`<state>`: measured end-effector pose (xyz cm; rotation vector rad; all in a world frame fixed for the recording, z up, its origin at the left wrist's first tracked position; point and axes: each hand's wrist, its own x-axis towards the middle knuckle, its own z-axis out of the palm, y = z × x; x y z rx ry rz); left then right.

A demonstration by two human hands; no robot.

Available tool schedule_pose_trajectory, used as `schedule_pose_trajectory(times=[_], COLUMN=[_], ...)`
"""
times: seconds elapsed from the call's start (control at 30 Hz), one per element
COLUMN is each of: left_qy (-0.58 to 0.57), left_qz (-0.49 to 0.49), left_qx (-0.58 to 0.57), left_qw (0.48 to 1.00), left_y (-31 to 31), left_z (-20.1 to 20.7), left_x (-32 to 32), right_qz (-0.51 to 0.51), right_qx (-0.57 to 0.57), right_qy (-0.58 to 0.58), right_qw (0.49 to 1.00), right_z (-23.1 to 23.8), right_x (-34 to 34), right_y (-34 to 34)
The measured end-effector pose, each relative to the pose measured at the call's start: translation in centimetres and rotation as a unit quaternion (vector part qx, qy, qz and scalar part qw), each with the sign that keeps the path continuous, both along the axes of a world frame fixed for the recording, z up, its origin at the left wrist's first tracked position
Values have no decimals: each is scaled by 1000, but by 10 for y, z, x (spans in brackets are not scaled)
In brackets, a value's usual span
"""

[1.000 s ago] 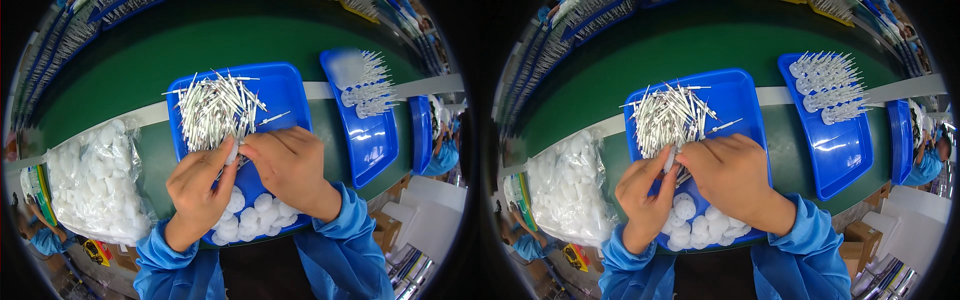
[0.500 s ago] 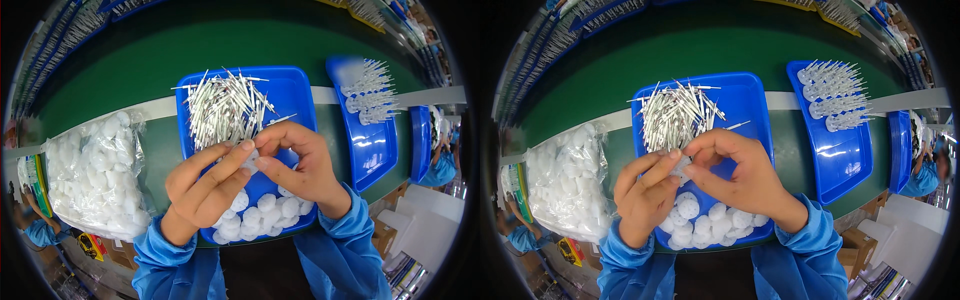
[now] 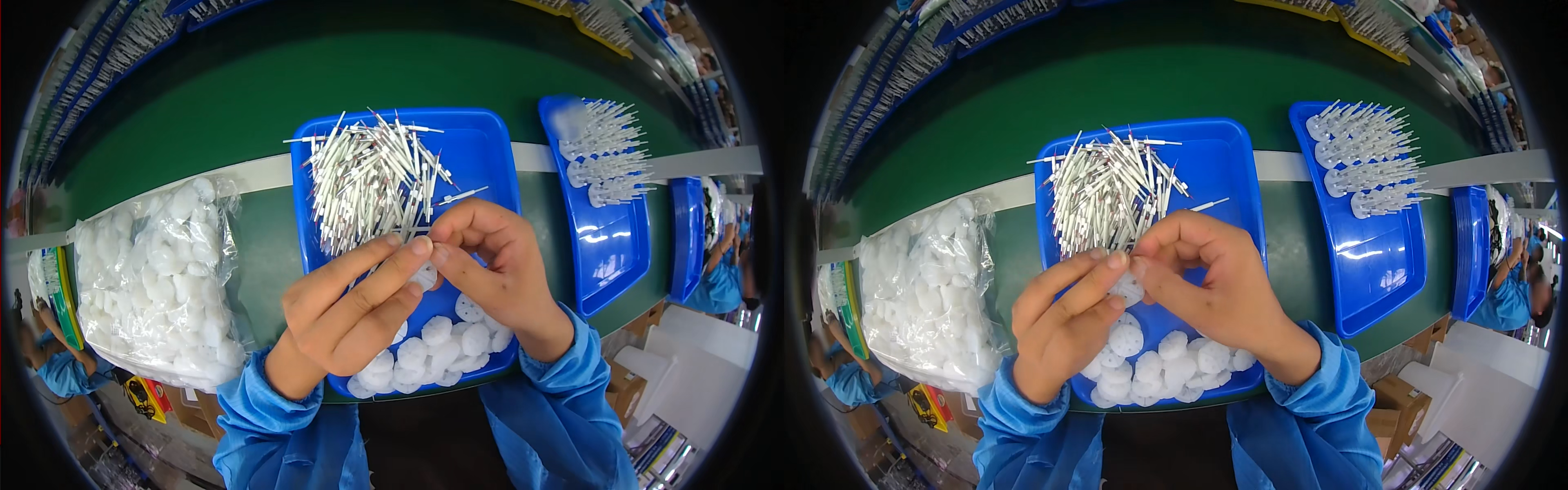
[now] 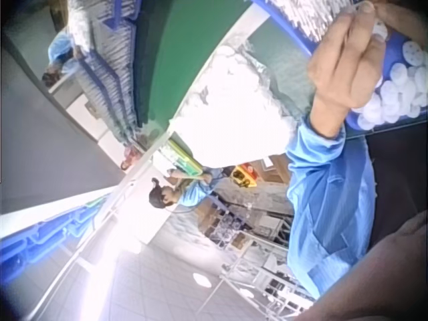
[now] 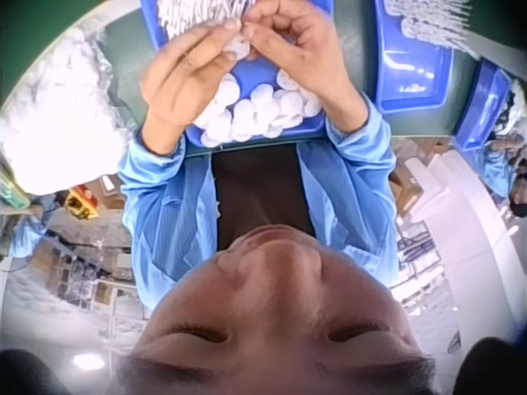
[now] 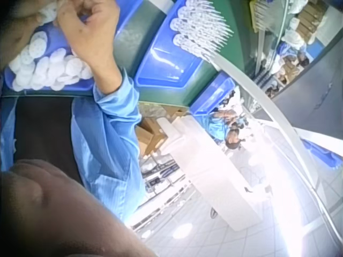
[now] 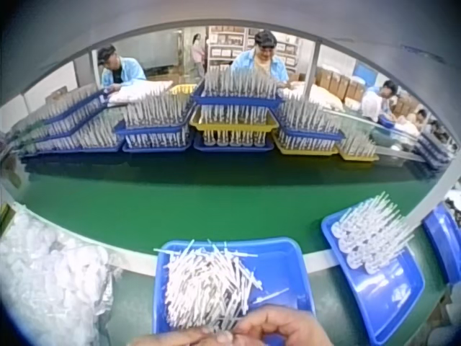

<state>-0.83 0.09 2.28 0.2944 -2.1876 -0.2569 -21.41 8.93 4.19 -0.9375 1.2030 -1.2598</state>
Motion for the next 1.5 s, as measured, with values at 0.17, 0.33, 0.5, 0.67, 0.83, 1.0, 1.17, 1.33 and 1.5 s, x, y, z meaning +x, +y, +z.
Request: schedule_pose_trajectory(times=[0.17, 0.33, 0.5, 0.67, 0.83, 1.0, 1.17, 1.33, 1.5], left_qy=[-7, -25, 62, 120, 102, 131, 152, 133, 79], left_qz=[1, 36, -1, -29, -57, -68, -56, -22, 30], left_qx=[-4, 71, 377, 487, 550, 568, 543, 502, 435], left_qw=[1000, 996, 924, 865, 827, 810, 824, 854, 896], left_y=[2, 2, 3, 6, 2, 3, 2, 0, -1], left_z=[0, 0, -12, -16, -15, -18, -21, -19, -11], left_x=[0, 1, 2, -4, 0, 0, -1, -2, -3], right_qz=[-17, -78, -40, -9, -32, -36, -35, -38, -69], right_qx=[-43, -93, -190, -202, -184, -167, -109, -81, -92], right_qy=[22, 294, 697, 722, 441, 365, 331, 328, 343], right_qw=[999, 948, 691, 662, 878, 915, 937, 940, 932], right_z=[1, 2, -1, -16, 5, -1, -5, 1, -2], right_x=[3, -22, -45, -38, -16, 0, -3, 1, 9], right_y=[8, 24, 0, -20, -8, -8, -1, 2, 5])
